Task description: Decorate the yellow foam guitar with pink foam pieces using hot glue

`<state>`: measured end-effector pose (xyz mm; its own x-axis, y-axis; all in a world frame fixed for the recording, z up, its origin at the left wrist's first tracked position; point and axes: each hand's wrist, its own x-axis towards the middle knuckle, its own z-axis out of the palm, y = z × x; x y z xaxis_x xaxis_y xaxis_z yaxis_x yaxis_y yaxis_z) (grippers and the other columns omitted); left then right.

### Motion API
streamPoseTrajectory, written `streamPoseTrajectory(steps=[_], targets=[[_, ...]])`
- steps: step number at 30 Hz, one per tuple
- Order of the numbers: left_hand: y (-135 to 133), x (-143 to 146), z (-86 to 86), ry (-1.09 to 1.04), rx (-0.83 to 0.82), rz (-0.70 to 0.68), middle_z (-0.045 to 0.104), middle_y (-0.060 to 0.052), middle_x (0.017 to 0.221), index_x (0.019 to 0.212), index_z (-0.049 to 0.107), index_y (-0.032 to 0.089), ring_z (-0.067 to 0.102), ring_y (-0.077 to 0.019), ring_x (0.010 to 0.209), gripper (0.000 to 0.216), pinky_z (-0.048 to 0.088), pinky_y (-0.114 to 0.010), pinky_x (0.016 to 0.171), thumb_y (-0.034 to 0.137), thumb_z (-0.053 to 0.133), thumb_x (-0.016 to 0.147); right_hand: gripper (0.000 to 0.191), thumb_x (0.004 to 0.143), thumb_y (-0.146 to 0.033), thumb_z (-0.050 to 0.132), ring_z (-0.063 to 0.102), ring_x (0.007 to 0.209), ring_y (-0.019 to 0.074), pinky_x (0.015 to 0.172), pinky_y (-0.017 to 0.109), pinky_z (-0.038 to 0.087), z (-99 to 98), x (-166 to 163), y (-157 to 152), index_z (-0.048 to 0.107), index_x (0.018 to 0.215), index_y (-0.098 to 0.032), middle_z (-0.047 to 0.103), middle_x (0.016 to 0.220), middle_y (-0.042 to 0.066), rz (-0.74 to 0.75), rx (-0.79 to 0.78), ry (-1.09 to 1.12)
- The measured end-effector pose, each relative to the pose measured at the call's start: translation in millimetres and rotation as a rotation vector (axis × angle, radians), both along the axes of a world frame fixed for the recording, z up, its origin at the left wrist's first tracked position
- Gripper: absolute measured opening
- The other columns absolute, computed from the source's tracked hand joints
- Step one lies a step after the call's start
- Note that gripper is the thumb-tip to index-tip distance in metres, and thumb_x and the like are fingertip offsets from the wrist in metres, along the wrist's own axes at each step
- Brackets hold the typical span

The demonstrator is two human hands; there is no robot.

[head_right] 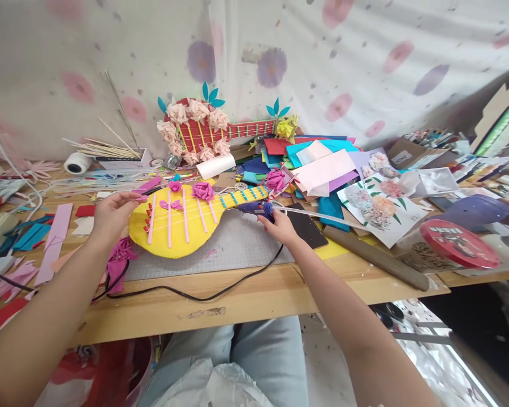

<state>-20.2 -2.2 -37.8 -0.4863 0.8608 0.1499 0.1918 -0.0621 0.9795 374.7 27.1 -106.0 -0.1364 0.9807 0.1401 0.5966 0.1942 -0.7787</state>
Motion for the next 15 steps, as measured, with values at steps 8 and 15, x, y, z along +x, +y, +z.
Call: streamPoseTrajectory(steps=[8, 15], targets=[[-0.8, 0.2, -1.8, 0.076, -0.007, -0.054, 0.071, -0.003, 0.08, 0.075, 0.064, 0.02, 0.067, -0.0201, 0.086, 0.014, 0.051, -0.034, 0.085, 0.021, 0.061, 0.062, 0.044, 0.074, -0.056, 0.061, 0.064, 0.068, 0.017, 0.052, 0.024, 0.044, 2.2, 12.1, -18.1, 0.063, 0.091, -0.015, 0.07, 0.084, 0.011, 0.034, -0.081, 0.236], [4.9, 14.0, 1.9, 0.097, 0.027, -0.083, 0.071, -0.002, 0.078, 0.074, 0.064, 0.021, 0.068, -0.0202, 0.085, 0.012, 0.051, -0.036, 0.088, 0.017, 0.061, 0.063, 0.041, 0.077, -0.053, 0.055, 0.062, 0.074, 0.0212, 0.063, 0.031, 0.047, -3.6, 12.6, -8.4, 0.068, 0.088, -0.016, 0.069, 0.084, 0.009, -0.011, -0.006, -0.069]])
